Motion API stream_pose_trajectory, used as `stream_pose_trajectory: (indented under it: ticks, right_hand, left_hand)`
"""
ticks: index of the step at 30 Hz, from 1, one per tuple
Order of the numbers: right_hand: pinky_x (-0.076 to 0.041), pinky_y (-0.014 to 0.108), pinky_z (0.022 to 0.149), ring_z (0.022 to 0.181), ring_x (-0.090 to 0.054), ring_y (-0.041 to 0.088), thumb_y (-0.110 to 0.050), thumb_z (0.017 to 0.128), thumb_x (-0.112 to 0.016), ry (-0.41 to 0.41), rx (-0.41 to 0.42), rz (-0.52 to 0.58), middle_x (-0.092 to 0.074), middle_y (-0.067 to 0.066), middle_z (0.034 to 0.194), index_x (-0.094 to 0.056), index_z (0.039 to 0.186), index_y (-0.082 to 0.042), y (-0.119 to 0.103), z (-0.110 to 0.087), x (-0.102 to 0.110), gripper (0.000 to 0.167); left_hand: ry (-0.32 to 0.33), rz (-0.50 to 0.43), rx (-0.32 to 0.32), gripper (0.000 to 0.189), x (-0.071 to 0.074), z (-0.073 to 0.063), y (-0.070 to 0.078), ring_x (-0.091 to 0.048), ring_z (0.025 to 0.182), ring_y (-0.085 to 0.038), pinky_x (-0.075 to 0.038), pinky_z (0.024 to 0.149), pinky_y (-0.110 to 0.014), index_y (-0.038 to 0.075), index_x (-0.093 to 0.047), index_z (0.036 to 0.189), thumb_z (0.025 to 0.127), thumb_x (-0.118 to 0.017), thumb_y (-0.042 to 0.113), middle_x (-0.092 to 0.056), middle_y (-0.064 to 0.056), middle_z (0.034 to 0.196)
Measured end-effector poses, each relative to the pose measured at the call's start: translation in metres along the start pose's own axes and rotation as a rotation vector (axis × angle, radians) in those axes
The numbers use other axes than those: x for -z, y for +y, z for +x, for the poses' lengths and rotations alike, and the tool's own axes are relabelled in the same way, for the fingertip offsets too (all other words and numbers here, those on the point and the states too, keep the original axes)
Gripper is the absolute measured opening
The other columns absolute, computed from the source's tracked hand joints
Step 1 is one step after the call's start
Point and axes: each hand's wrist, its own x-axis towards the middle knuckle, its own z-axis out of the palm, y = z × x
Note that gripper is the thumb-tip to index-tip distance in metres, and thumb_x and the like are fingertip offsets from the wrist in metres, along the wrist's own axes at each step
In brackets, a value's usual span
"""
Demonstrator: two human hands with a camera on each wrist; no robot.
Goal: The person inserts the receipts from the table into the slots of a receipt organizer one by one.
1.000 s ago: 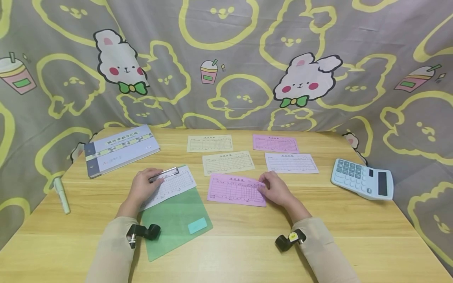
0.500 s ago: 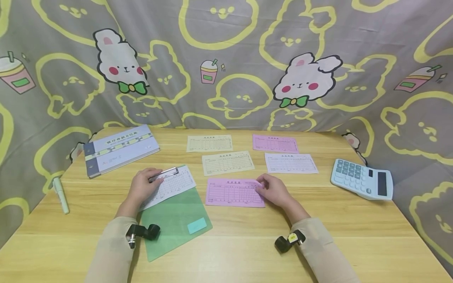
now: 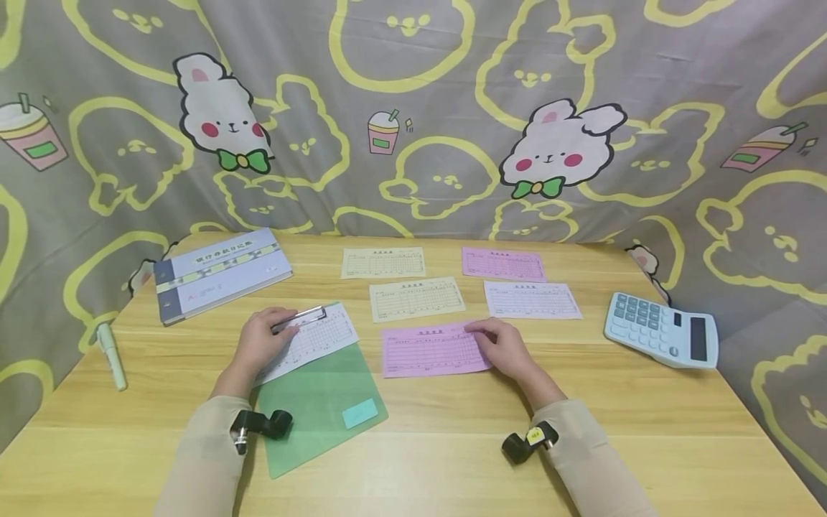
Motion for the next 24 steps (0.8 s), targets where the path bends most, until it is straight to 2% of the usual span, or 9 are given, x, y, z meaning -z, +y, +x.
stream_pose_trajectory:
  ticks: [3, 9, 17, 24]
  right_hand:
    - [-0.041, 0.038, 0.079, 0.086, -0.053, 0.024, 0.007, 0.079, -0.051, 0.023, -0.005, -0.003, -0.059, 0.010, 0.090, -0.064, 0.092, -0.001, -0.0015, -0.0001, 0.0005, 0.020]
    - [-0.038, 0.039, 0.079, 0.086, -0.048, 0.024, 0.001, 0.077, -0.056, 0.025, -0.075, -0.024, -0.055, 0.013, 0.095, -0.061, 0.094, -0.001, -0.0014, 0.0012, 0.0005, 0.018]
    - [-0.042, 0.035, 0.072, 0.083, -0.052, 0.024, 0.008, 0.076, -0.053, 0.041, -0.068, -0.008, -0.058, 0.014, 0.089, -0.064, 0.085, 0.001, 0.0013, 0.0023, 0.0011, 0.016]
    - [-0.040, 0.036, 0.081, 0.098, -0.047, 0.028, 0.007, 0.072, -0.053, -0.054, -0.183, 0.099, -0.052, 0.019, 0.111, -0.061, 0.102, 0.001, 0.0023, 0.0038, 0.0086, 0.031]
  left_hand:
    - [-0.002, -0.005, 0.001, 0.031, -0.0002, 0.0004, -0.0002, -0.041, 0.102, -0.038, -0.028, 0.086, -0.049, -0.002, -0.057, 0.108, 0.080, -0.060, 0.009, -0.051, -0.022, 0.109]
    - [-0.002, -0.008, 0.005, 0.031, -0.0002, 0.0008, -0.0008, -0.041, 0.102, -0.038, -0.029, 0.086, -0.050, -0.002, -0.057, 0.108, 0.080, -0.060, 0.009, -0.050, -0.022, 0.109]
    - [-0.010, -0.007, 0.023, 0.031, 0.0004, -0.0002, 0.0003, -0.041, 0.102, -0.037, -0.029, 0.086, -0.049, -0.002, -0.057, 0.109, 0.080, -0.059, 0.009, -0.051, -0.021, 0.109]
    - [-0.009, -0.009, 0.015, 0.031, -0.0001, 0.0002, 0.0005, -0.041, 0.102, -0.038, -0.029, 0.087, -0.049, -0.002, -0.057, 0.109, 0.080, -0.060, 0.010, -0.051, -0.021, 0.109]
